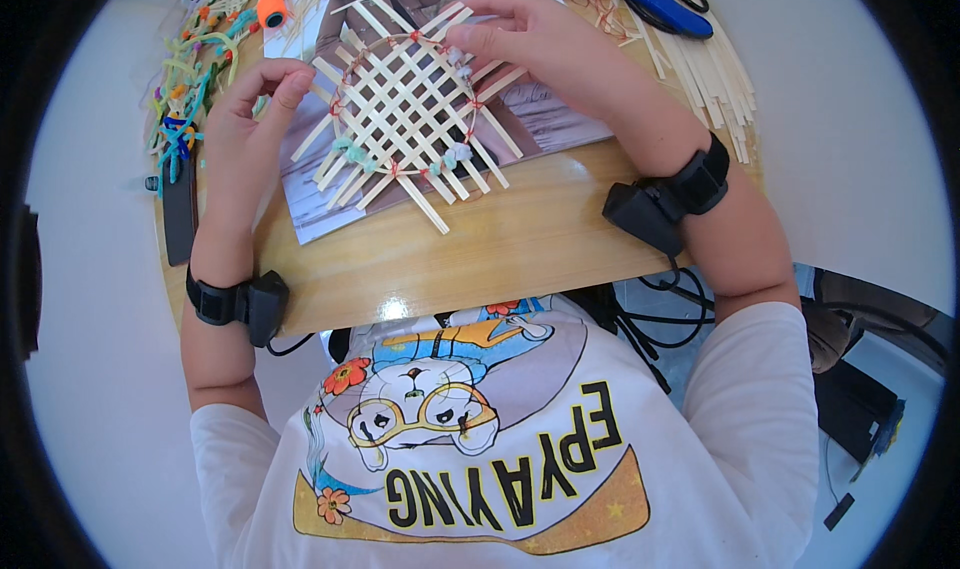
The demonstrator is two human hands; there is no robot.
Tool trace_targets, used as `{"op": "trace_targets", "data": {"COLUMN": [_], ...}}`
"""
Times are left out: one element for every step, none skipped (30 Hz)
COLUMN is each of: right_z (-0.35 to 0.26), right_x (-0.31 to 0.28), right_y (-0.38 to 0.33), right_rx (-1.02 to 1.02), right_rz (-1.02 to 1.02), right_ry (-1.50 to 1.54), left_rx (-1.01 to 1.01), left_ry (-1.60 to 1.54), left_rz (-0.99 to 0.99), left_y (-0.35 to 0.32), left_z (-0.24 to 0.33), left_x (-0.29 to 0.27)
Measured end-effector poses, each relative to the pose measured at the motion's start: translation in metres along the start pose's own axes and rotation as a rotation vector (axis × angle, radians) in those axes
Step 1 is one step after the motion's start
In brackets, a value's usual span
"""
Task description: The person is weaving small bamboo or wooden sticks together to create a decorative mat or base for a craft project.
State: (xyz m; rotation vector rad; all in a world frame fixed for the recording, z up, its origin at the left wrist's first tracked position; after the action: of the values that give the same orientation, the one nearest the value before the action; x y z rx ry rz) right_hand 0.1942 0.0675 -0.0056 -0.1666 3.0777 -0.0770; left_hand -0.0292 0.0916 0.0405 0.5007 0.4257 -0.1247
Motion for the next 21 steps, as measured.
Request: {"op": "trace_targets", "data": {"right_z": [-0.001,-0.005,-0.005,-0.004,-0.005,-0.004,-0.004,-0.005,-0.004,-0.003,-0.003,-0.001,0.003,0.001,-0.003,-0.006,-0.009,-0.009,-0.010,-0.011,-0.010], "right_x": [0.004,0.007,0.013,0.019,0.019,0.021,0.020,0.020,0.020,0.019,0.017,0.017,0.019,0.024,0.026,0.026,0.027,0.029,0.031,0.032,0.032], "right_y": [-0.002,-0.003,-0.006,-0.009,-0.009,-0.010,-0.011,-0.011,-0.012,-0.011,-0.010,-0.010,-0.010,-0.009,-0.011,-0.017,-0.021,-0.023,-0.024,-0.024,-0.023], "right_rx": [0.024,0.026,0.071,0.115,0.087,0.088,0.086,0.085,0.086,0.084,0.083,0.084,0.086,0.087,0.090,0.133,0.171,0.170,0.155,0.144,0.145], "right_rz": [-0.049,-0.054,-0.077,-0.101,-0.088,-0.087,-0.064,-0.045,-0.048,-0.036,-0.022,-0.021,-0.028,-0.036,-0.038,-0.011,0.017,0.018,0.009,0.001,0.002], "right_ry": [-0.008,-0.005,0.015,0.034,0.045,0.045,0.068,0.092,0.094,0.091,0.086,0.087,0.122,0.157,0.158,0.124,0.089,0.090,0.074,0.057,0.058], "left_rx": [-0.004,-0.022,-0.040,-0.044,-0.150,-0.257,-0.257,-0.329,-0.401,-0.404,-0.370,-0.336,-0.338,-0.343,-0.348,-0.352,-0.361,-0.371,-0.369,-0.387,-0.404], "left_ry": [0.000,-0.027,-0.055,-0.052,-0.199,-0.346,-0.347,-0.359,-0.371,-0.370,-0.334,-0.298,-0.299,-0.296,-0.293,-0.293,-0.305,-0.316,-0.315,-0.320,-0.324], "left_rz": [-0.002,-0.017,-0.033,-0.032,-0.056,-0.080,-0.081,-0.135,-0.189,-0.188,-0.181,-0.174,-0.175,-0.184,-0.192,-0.192,-0.199,-0.206,-0.207,-0.209,-0.211], "left_y": [0.000,0.000,0.000,-0.001,-0.002,-0.004,-0.004,-0.008,-0.013,-0.015,-0.014,-0.014,-0.014,-0.014,-0.014,-0.014,-0.014,-0.014,-0.013,-0.013,-0.014], "left_z": [-0.001,-0.004,-0.006,-0.006,-0.010,-0.015,-0.014,-0.018,-0.021,-0.023,-0.024,-0.025,-0.025,-0.028,-0.030,-0.031,-0.030,-0.030,-0.028,-0.028,-0.028], "left_x": [0.001,0.001,0.002,0.002,0.009,0.015,0.016,0.021,0.026,0.027,0.029,0.030,0.030,0.030,0.030,0.029,0.029,0.030,0.029,0.030,0.030]}}
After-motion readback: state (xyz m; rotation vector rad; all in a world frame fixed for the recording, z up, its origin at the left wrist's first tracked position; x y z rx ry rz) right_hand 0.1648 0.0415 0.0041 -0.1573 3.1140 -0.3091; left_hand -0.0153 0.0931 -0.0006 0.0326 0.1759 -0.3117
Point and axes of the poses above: each hand's wrist, its own y-axis towards the middle knuckle, its own x-axis out of the palm, z = x × y, the point moved 9 cm from there along y, towards the middle knuckle, and after that the axes turned 10 degrees about z, right-handed, at the moved point
